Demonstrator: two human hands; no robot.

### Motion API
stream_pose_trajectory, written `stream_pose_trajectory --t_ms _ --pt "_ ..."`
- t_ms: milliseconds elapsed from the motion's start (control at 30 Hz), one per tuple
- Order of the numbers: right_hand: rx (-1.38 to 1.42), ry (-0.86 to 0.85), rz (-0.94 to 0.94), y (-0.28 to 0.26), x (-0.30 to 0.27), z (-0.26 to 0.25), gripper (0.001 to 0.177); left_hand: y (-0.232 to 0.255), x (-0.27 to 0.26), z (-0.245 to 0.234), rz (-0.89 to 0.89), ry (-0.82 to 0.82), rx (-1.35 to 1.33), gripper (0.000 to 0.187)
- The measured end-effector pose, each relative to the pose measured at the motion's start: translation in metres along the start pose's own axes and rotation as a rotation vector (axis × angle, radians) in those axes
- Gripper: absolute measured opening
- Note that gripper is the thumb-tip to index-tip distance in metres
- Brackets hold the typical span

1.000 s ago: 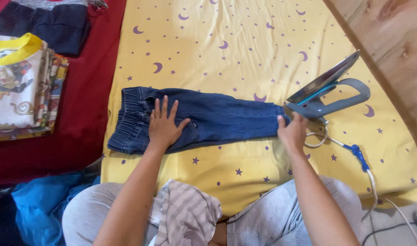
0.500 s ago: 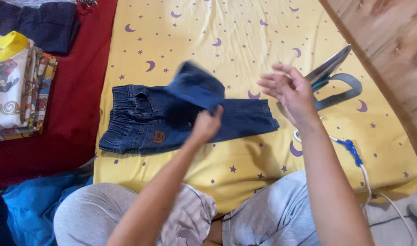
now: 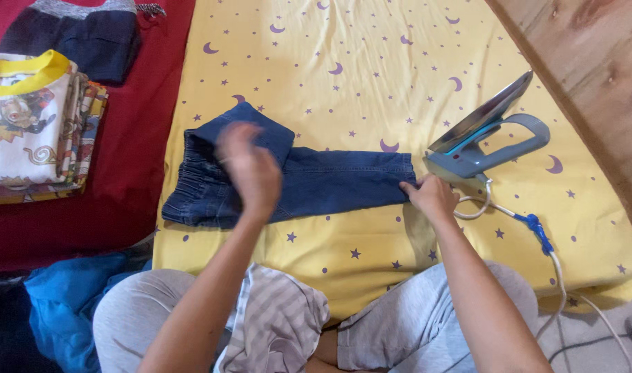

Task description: The person irons and folds denim pants and a black t-shirt on a bed while sitting down, and then places the folded items onto a stack of laundry.

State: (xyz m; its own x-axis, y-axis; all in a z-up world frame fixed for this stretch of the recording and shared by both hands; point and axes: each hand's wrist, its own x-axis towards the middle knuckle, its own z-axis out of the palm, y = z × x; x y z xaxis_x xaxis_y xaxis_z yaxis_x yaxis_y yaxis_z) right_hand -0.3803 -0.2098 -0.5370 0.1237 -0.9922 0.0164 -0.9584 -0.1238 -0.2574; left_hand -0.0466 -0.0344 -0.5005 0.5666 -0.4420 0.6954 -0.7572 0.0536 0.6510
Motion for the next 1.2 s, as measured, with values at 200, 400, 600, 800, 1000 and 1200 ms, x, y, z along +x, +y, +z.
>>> stream_pose_trajectory --t_ms 200,400,600,800,1000,1200 --pt "0.276 -0.122 0.024 0.026 0.010 0.009 0.038 0.014 -0.049 0.047 0.111 -0.907 0.593 0.097" --pt "0.733 -0.105 0.023 0.015 0.023 0.015 0.044 0.017 -0.051 0.068 0.068 -1.050 0.787 0.101" --pt "0.932 -0.025 -0.216 0.002 0.026 0.006 0.015 0.034 -0.048 0.098 0.036 -1.047 0.747 0.088" --pt "0.745 -0.466 -0.217 0.006 0.028 -0.014 0.034 0.047 -0.067 0.139 0.263 -0.941 0.532 0.084" --pt "0.769 -0.046 -0.235 0.050 0.052 0.007 0.065 0.074 -0.075 0.160 0.391 -1.075 0.443 0.091" --pt "1.018 0.070 0.334 0.078 0.039 0.005 0.032 0.114 -0.090 0.195 0.385 -1.148 0.444 0.107"
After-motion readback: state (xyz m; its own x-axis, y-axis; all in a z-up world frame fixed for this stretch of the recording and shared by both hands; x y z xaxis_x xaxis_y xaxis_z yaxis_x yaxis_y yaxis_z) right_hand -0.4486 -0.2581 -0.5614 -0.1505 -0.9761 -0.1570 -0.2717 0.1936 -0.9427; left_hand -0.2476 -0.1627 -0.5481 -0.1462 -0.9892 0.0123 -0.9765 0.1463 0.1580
